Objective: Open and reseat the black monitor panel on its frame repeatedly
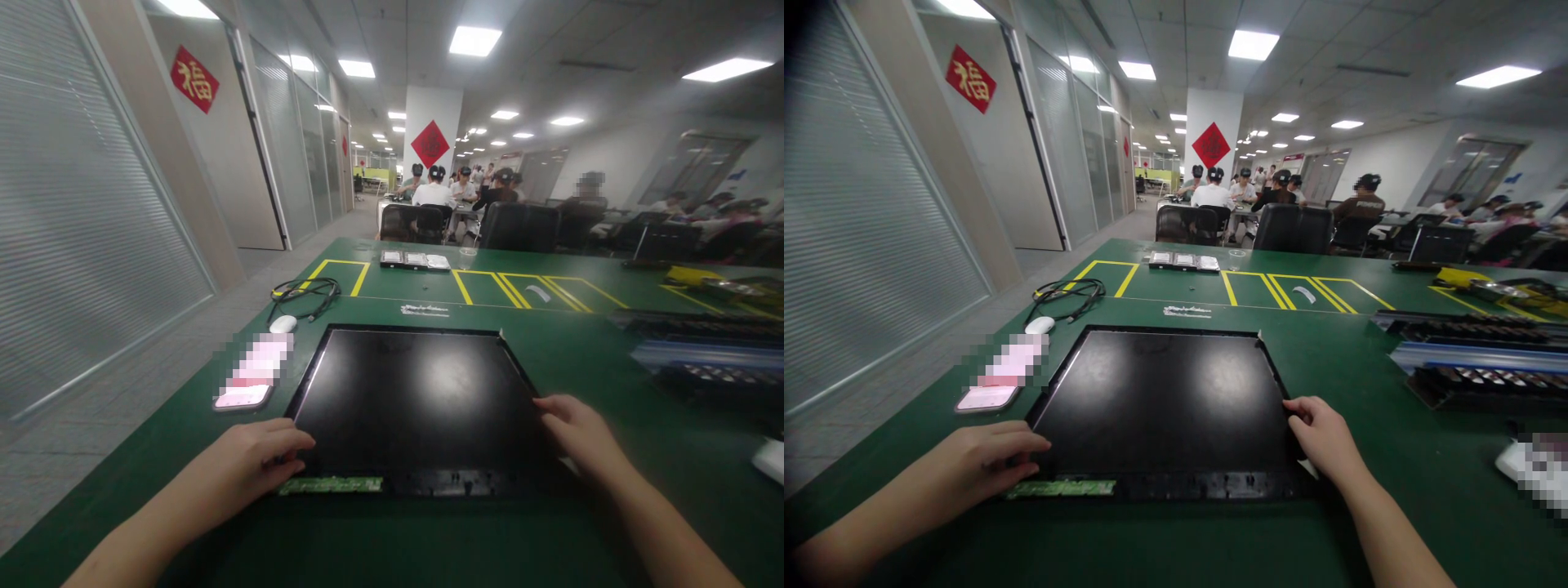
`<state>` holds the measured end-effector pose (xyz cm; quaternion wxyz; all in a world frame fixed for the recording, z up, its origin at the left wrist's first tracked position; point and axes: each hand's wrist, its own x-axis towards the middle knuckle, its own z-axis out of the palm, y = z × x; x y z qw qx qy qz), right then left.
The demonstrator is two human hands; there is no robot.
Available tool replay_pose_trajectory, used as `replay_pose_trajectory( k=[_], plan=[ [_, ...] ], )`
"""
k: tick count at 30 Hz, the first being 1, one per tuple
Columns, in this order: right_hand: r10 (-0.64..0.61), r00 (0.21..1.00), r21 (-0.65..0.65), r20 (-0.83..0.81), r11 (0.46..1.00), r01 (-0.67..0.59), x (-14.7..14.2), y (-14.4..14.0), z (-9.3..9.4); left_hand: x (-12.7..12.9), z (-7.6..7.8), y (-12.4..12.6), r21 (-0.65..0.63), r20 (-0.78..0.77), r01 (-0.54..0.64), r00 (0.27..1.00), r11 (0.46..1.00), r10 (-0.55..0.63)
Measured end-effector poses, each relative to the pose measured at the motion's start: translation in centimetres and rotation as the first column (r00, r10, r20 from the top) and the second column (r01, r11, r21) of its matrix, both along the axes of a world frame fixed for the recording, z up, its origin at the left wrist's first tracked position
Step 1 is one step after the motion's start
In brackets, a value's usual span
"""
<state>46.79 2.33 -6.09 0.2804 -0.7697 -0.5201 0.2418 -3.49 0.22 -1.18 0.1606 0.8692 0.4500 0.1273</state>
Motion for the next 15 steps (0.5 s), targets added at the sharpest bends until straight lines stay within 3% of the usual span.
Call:
replay_pose_trajectory(
  k=[15],
  plan=[
    [0.008, 0.999, 0.023, 0.034, 1.000, -0.009, -0.11, -0.01, 0.44, -0.02, -0.16, 0.11, -0.036, -0.006, -0.036, 0.999, 0.999, 0.035]
  ],
)
